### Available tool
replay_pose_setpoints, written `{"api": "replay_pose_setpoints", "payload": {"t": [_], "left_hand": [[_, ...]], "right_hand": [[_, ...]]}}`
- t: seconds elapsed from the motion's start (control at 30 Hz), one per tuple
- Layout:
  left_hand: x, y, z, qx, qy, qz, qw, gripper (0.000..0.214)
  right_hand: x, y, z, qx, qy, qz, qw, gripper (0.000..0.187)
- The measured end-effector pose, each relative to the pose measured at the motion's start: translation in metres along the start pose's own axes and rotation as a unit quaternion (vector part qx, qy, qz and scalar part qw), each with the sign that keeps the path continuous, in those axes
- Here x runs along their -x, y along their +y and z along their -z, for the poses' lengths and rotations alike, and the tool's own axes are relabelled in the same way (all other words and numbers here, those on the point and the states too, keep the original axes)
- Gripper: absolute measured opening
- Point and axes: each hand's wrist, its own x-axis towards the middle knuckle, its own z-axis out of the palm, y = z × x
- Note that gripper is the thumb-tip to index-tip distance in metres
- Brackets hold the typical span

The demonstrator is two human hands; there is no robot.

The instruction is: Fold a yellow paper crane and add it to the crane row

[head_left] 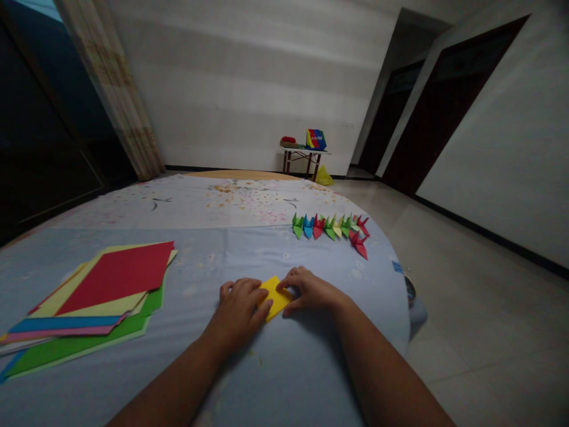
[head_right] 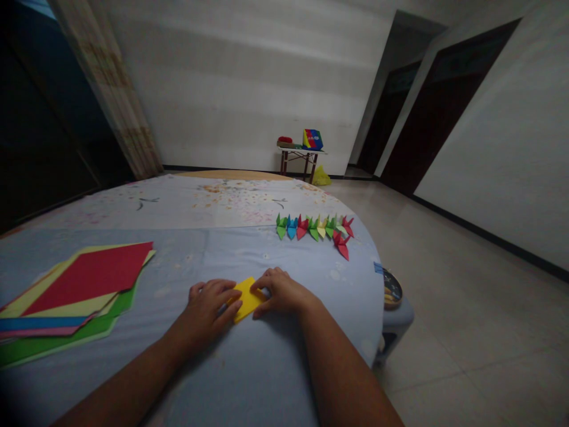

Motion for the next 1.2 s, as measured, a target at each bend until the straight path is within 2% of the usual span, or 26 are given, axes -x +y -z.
{"api": "replay_pose_setpoints", "payload": {"t": [0.17, 0.37, 0.7, 1.2], "left_hand": [[0.002, -0.007, -0.008, -0.030, 0.006, 0.007, 0.999, 0.024], [0.000, -0.019, -0.022, -0.029, -0.012, -0.001, 1.000, 0.032], [-0.002, -0.004, -0.007, -0.033, 0.005, 0.031, 0.999, 0.027], [0.000, -0.007, -0.018, 0.008, 0.025, -0.004, 1.000, 0.026]], "right_hand": [[0.000, 0.007, 0.004, -0.016, -0.031, 0.017, 0.999, 0.050], [-0.002, 0.015, 0.005, -0.047, -0.018, 0.058, 0.997, 0.034], [-0.005, 0.018, 0.003, -0.079, 0.011, 0.064, 0.995, 0.017], [-0.003, 0.007, 0.005, -0.037, 0.034, 0.066, 0.997, 0.010]]}}
